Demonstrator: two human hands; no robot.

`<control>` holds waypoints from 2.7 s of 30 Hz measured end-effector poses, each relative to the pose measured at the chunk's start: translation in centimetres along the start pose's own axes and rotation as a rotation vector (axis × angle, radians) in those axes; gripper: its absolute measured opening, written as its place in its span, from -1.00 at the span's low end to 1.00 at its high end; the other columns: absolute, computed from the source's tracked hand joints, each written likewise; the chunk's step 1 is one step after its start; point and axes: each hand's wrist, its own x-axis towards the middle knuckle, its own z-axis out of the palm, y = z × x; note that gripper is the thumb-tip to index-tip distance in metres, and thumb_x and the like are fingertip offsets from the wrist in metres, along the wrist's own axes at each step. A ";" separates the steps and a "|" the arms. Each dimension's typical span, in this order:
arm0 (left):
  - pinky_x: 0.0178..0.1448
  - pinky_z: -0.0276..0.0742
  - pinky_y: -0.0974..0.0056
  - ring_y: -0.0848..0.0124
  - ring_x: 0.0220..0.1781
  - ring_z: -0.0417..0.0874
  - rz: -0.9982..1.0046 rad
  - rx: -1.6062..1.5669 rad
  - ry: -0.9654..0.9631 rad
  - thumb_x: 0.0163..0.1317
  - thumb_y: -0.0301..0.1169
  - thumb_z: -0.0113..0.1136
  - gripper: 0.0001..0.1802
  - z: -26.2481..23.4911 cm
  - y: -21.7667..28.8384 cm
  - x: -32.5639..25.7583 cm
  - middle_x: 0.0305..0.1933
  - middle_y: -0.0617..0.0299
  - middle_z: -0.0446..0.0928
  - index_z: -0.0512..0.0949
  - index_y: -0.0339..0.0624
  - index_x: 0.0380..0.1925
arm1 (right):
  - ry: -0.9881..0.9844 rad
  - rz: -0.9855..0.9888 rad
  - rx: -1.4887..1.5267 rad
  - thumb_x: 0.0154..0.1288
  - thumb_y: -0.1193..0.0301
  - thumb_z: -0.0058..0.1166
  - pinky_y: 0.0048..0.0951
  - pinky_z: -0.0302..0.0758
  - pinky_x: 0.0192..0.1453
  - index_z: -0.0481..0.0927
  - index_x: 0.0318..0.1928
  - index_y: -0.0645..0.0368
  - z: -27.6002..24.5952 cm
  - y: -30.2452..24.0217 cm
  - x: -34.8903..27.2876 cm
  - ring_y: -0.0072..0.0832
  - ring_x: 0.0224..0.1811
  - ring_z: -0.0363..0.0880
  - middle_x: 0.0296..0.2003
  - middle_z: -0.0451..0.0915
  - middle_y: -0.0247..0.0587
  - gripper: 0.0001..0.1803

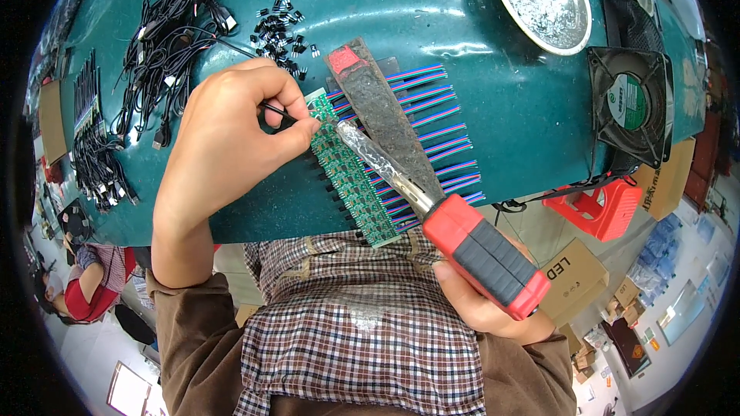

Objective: The person solders electronic components onto a green circuit board using a handheld soldering iron.

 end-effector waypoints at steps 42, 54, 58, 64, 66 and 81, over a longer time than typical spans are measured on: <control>-0.40 0.43 0.29 0.43 -0.51 0.47 -0.047 0.034 0.049 0.02 -0.48 0.44 -0.82 0.4 0.6 -0.8 -0.47 0.23 0.54 0.57 -0.27 -0.53 | 0.083 -0.015 0.086 0.23 0.60 0.05 -0.47 0.40 -0.41 0.47 -0.06 0.34 0.5 0.7 -0.3 -0.56 -0.52 0.43 -0.49 0.47 -0.26 -0.75; 0.05 0.47 0.17 0.22 -0.07 0.61 0.246 0.443 0.433 0.00 -0.54 0.44 -0.77 -1.9 -3.0 -0.2 -0.11 0.21 0.61 0.75 -0.09 -0.29 | 0.125 -0.073 0.133 0.31 0.51 0.14 -0.51 0.32 -0.57 0.42 -0.04 0.35 0.4 1.3 -0.4 -0.59 -0.65 0.32 -0.51 0.41 -0.27 -0.72; 0.03 0.42 0.13 0.24 0.02 0.59 0.319 0.406 0.483 -0.09 -0.47 0.50 -0.77 -2.1 -4.1 0.0 -0.08 0.26 0.61 0.73 0.00 -0.35 | 0.141 -0.064 0.190 0.31 0.52 0.14 -0.50 0.32 -0.57 0.42 -0.03 0.34 0.7 0.7 -0.4 -0.59 -0.65 0.31 -0.50 0.41 -0.26 -0.72; 0.05 0.67 0.30 0.33 -0.13 0.74 0.243 -0.223 0.925 0.27 -0.67 0.31 -0.87 -4.1 -3.8 -0.9 -0.15 0.06 0.71 0.65 -0.37 -0.18 | 0.179 -0.052 0.226 0.31 0.51 0.15 -0.50 0.32 -0.56 0.42 -0.03 0.33 1.0 0.5 -0.4 -0.59 -0.65 0.30 -0.50 0.41 -0.27 -0.72; 0.05 0.70 0.30 0.27 -0.12 0.76 0.320 -0.247 1.087 0.37 -0.67 0.20 -0.84 -5.8 -3.5 -1.3 -0.13 -0.04 0.70 0.60 -0.44 -0.07 | 0.189 -0.040 0.245 0.31 0.50 0.15 -0.49 0.33 -0.56 0.42 -0.03 0.34 0.9 0.8 -0.3 -0.59 -0.65 0.30 -0.50 0.41 -0.27 -0.71; -0.44 0.54 0.36 0.46 -0.43 0.63 0.100 -0.225 0.277 0.05 -0.62 0.47 -0.80 2.4 0.4 -5.0 -0.31 0.20 0.62 0.72 -0.21 -0.30 | 0.133 -0.161 0.113 0.34 0.45 0.19 -0.50 0.37 -0.49 0.43 -0.02 0.33 0.7 0.8 0.1 -0.57 -0.61 0.38 -0.52 0.43 -0.28 -0.69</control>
